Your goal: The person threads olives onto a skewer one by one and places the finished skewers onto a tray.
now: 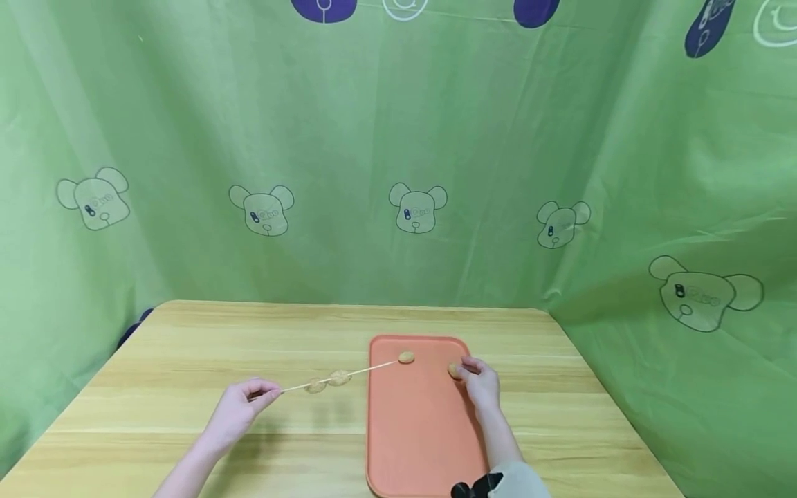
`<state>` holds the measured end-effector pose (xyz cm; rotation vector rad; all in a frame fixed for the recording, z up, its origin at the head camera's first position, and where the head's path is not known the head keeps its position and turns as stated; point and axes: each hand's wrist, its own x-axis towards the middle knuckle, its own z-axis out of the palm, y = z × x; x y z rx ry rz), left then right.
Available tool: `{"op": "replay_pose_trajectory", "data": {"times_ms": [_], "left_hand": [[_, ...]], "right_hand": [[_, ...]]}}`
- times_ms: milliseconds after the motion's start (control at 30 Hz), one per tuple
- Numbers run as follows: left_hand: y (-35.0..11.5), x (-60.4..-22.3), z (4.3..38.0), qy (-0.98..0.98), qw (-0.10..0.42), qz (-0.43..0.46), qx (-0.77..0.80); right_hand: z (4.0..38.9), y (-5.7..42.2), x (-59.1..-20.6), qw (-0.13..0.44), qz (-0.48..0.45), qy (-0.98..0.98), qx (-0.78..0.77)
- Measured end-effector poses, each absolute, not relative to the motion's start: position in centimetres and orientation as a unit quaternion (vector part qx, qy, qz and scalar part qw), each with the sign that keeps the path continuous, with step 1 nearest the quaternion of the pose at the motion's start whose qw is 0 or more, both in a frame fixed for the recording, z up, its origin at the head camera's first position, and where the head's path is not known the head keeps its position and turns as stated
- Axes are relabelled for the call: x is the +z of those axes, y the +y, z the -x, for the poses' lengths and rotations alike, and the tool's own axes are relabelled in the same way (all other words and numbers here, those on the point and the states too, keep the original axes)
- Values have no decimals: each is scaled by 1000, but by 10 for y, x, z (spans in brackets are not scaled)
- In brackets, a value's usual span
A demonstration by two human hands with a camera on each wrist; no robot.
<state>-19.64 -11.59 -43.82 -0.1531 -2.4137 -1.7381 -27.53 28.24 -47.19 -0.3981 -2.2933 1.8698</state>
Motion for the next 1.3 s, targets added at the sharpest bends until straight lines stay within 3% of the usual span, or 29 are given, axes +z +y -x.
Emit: {"op": "replay_pose_trajectory", "data": {"times_ms": [633,1033,1300], "left_hand": [[-114,-442,195,-805,66,50,-587],[-114,-445,197,-806,72,47,-585],[-113,-446,197,-808,70,47,-583]], "right_hand": [[281,280,-485,158,76,-881,441],[277,283,-485,123,57,-889,437],[271,281,-482,98,65,-836,535]]}}
